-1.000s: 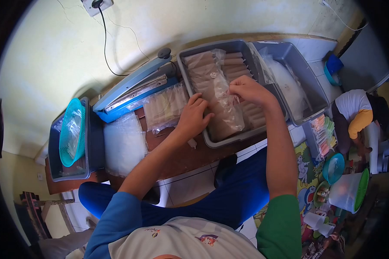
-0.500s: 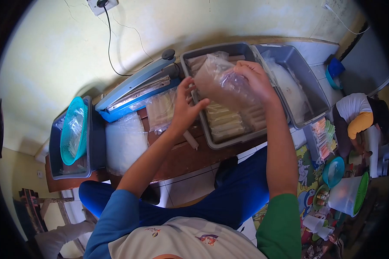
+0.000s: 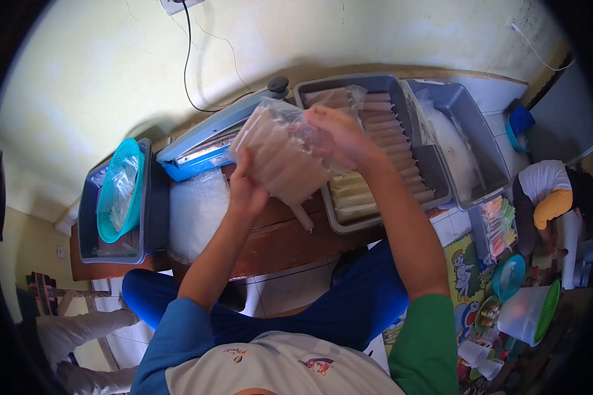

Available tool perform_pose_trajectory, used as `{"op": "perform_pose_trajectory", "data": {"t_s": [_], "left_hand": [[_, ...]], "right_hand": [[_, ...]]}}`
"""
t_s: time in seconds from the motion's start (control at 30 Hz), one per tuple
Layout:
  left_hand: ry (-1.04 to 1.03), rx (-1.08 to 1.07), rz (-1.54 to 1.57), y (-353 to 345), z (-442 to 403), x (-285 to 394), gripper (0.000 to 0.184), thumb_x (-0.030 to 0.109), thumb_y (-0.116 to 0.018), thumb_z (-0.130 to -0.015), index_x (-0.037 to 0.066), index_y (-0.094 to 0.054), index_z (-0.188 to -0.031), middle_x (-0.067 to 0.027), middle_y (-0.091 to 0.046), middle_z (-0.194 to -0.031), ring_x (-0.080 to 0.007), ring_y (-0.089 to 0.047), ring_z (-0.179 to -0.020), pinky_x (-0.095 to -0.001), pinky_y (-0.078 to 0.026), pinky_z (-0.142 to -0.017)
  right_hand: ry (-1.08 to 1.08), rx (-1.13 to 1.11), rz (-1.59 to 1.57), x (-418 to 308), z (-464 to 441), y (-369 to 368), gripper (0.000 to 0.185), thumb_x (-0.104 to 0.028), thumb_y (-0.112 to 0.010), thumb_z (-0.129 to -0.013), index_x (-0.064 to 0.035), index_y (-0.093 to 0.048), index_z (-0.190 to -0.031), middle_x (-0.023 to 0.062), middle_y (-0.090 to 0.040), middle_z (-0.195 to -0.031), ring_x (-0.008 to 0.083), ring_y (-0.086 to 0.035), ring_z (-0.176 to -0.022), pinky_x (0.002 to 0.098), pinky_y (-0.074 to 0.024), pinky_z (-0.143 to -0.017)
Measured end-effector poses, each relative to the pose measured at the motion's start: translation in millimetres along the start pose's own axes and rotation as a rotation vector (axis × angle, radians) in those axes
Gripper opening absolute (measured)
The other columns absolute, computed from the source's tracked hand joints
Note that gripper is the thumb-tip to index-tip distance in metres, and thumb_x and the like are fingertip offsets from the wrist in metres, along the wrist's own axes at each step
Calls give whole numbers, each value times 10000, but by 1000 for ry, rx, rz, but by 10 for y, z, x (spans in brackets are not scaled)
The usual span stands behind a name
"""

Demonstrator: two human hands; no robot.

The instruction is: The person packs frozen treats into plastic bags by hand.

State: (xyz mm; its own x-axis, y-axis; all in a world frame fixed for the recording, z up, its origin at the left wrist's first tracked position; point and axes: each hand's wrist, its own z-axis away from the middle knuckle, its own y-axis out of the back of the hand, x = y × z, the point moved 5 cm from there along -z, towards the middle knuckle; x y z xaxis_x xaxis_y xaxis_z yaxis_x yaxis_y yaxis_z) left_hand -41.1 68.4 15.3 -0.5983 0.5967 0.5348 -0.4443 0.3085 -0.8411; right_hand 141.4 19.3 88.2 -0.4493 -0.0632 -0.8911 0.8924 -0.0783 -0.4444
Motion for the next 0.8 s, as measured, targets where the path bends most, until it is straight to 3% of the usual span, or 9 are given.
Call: {"op": "perform_pose_trajectory", "data": {"t_s": [0.1, 0.17, 0.3, 0.37, 0.4, 0.47, 0.5, 0.57, 0.8], "left_hand": [[-64, 14, 91, 121, 20, 152, 548, 406, -483, -1013, 46, -415, -1420, -151, -497, -1419, -334, -472, -1315, -518, -346, -1134], [-142, 110, 114, 181, 42, 252, 542, 408, -471, -1018, 35, -429, -1409, -157, -487, -1430, -339, -465, -1319, -518, -341, -1134], [-182, 49, 162, 344, 27, 370, 520, 370, -480, -1020, 28, -429, -1408, -158, -502, -1418, -336, -460, -1323, -509, -356, -1122], [-254, 128, 99, 442, 25, 459, 448, 248, -535, -998, 17, -452, -1373, -138, -556, -1349, -315, -515, -1270, -483, -413, -1077], [-258, 127, 102, 533, 3, 476, 448, 248, -535, -998, 17, -452, -1373, -138, -556, -1349, -315, -515, -1270, -483, -413, -1077], [-264, 310, -151, 832, -10, 517, 443, 80, -632, -912, 7, -488, -1325, -128, -616, -1249, -265, -626, -1100, -400, -520, -923], [-270, 313, -150, 866, 3, 552, 443, 80, -632, -912, 7, -488, -1325, -128, -616, -1249, -265, -626, -1100, -400, -520, -923], [-91, 401, -410, 966, 36, 531, 454, -6, -691, -842, -19, -522, -1263, -113, -649, -1171, -201, -657, -997, -331, -538, -825], [-40, 331, -821, 1004, 2, 535, 487, 55, -727, -833, -85, -519, -1250, -157, -647, -1161, -195, -649, -1010, -308, -525, -849]], "right_hand": [[-165, -61, 85, 208, -32, -127, 365, -311, -554, -996, -58, -543, -1259, 74, -655, -1099, 175, -653, -975, 316, -550, -728], [-249, -164, 338, 316, 24, -298, 463, -225, -652, -939, -48, -491, -1335, 84, -621, -1184, 185, -634, -1015, 331, -567, -756], [-138, -214, 410, 570, -167, -237, 554, -113, -731, -858, -20, -476, -1341, 103, -645, -1127, 192, -647, -973, 343, -575, -788], [-108, -17, 468, 600, -283, -116, 595, -62, -755, -807, -28, -481, -1334, 103, -670, -1034, 183, -654, -898, 324, -567, -753], [-108, -20, 472, 662, -340, -68, 595, -62, -755, -807, -28, -481, -1334, 103, -670, -1034, 183, -654, -898, 324, -567, -753], [94, 173, 623, 663, -433, 75, 564, -73, -746, -809, -39, -500, -1315, 96, -688, -932, 177, -662, -821, 321, -550, -719], [94, 166, 623, 672, -451, 62, 564, -73, -746, -809, -39, -500, -1315, 96, -688, -932, 177, -662, -821, 321, -550, -719], [263, 356, 935, 585, -432, 70, 531, -55, -723, -813, -42, -511, -1299, 120, -691, -895, 183, -665, -791, 338, -529, -681], [383, 410, 1124, 633, -443, -6, 495, -65, -693, -823, -21, -515, -1283, 189, -685, -918, 304, -681, -845, 372, -526, -751]]}}
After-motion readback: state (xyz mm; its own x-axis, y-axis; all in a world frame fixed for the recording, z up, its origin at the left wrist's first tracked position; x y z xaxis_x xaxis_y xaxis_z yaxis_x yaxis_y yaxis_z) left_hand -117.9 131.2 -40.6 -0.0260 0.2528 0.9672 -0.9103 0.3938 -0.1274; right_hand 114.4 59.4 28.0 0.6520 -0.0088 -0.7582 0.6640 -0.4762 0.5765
